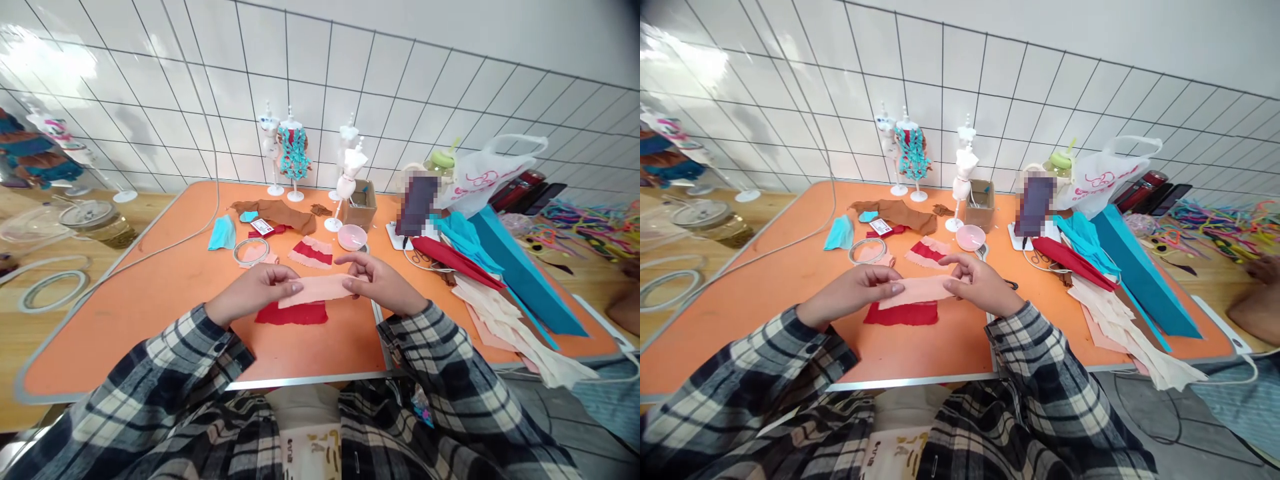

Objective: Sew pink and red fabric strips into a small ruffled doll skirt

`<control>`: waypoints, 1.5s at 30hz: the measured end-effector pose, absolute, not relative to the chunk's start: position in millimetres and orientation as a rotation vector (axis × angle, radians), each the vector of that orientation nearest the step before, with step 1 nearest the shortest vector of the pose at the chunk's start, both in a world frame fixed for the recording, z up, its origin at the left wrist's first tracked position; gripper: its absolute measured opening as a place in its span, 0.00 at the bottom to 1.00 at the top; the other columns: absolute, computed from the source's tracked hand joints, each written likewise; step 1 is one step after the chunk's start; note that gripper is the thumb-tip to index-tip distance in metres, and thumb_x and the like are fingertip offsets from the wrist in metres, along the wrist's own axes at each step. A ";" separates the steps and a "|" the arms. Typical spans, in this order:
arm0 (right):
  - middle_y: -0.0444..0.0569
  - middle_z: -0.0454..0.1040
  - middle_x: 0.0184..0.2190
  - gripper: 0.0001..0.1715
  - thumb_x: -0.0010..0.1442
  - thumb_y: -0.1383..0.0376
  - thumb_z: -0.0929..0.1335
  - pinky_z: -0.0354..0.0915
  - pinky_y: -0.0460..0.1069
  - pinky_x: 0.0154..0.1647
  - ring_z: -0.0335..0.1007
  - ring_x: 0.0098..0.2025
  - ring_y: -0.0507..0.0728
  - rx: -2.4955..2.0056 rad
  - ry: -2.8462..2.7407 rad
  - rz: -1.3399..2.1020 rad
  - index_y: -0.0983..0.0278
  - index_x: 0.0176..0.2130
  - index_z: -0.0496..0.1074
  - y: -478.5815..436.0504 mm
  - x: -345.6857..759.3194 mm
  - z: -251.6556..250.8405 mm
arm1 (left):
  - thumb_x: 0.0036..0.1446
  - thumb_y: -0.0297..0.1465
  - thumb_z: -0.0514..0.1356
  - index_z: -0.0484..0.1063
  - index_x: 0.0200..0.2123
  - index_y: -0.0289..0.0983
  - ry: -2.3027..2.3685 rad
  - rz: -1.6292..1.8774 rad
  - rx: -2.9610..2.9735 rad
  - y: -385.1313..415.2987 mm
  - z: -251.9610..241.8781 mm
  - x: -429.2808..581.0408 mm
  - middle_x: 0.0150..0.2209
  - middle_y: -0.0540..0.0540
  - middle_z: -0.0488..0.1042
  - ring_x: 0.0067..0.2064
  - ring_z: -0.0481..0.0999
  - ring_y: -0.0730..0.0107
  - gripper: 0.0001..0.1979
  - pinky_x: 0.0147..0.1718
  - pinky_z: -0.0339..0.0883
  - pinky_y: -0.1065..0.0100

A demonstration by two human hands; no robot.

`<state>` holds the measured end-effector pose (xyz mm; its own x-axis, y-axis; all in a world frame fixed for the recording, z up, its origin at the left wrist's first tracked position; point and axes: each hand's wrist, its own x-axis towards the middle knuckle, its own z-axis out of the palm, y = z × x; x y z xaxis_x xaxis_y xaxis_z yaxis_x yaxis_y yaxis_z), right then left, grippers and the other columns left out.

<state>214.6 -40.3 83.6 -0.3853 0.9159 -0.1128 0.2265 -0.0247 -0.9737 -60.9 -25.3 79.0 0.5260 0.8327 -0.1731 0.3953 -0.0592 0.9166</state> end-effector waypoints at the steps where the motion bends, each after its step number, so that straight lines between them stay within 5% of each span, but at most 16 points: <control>1: 0.40 0.67 0.29 0.25 0.52 0.58 0.75 0.67 0.48 0.32 0.68 0.28 0.51 -1.224 -1.648 1.464 0.63 0.48 0.70 -37.6 213.7 79.3 | 0.55 0.53 0.65 0.77 0.29 0.36 1.089 0.505 1.716 -22.3 79.3 -66.3 0.25 0.51 0.71 0.29 0.66 0.71 0.24 0.31 0.62 0.69; 7: 0.42 0.71 0.27 0.22 0.46 0.54 0.79 0.71 0.46 0.30 0.67 0.28 0.49 -1.276 -1.481 1.577 0.64 0.34 0.73 -28.1 203.9 56.9 | 0.53 0.55 0.65 0.81 0.32 0.37 1.176 0.497 1.774 -11.3 71.1 -88.3 0.27 0.49 0.75 0.31 0.71 0.66 0.25 0.33 0.65 0.67; 17: 0.42 0.72 0.23 0.12 0.51 0.61 0.78 0.65 0.41 0.17 0.66 0.23 0.48 -1.533 -1.337 1.521 0.66 0.34 0.79 -33.6 187.9 12.2 | 0.38 0.52 0.74 0.81 0.30 0.39 1.239 0.464 1.591 -8.2 45.5 -111.8 0.29 0.48 0.81 0.33 0.77 0.64 0.24 0.38 0.73 0.63; 26: 0.44 0.75 0.23 0.09 0.52 0.69 0.78 0.69 0.42 0.20 0.73 0.25 0.50 -1.616 -1.308 1.593 0.66 0.32 0.75 -32.3 185.0 5.0 | 0.43 0.54 0.73 0.80 0.31 0.37 1.320 0.475 1.446 -13.9 27.0 -119.8 0.26 0.50 0.75 0.26 0.68 0.72 0.26 0.24 0.63 0.71; 34: 0.41 0.70 0.23 0.08 0.54 0.68 0.76 0.62 0.43 0.15 0.66 0.22 0.50 -1.668 -1.403 1.497 0.63 0.31 0.74 -34.0 182.7 1.9 | 0.45 0.56 0.70 0.83 0.36 0.39 1.341 0.563 1.584 -9.1 13.3 -121.3 0.31 0.47 0.81 0.36 0.78 0.61 0.27 0.38 0.72 0.63; 45: 0.42 0.72 0.26 0.07 0.56 0.67 0.74 0.66 0.44 0.17 0.66 0.22 0.50 -1.730 -1.508 1.410 0.62 0.32 0.73 -35.5 180.1 2.4 | 0.48 0.52 0.70 0.82 0.40 0.38 1.387 0.544 1.609 -9.2 8.1 -122.0 0.32 0.47 0.80 0.35 0.77 0.62 0.25 0.37 0.71 0.64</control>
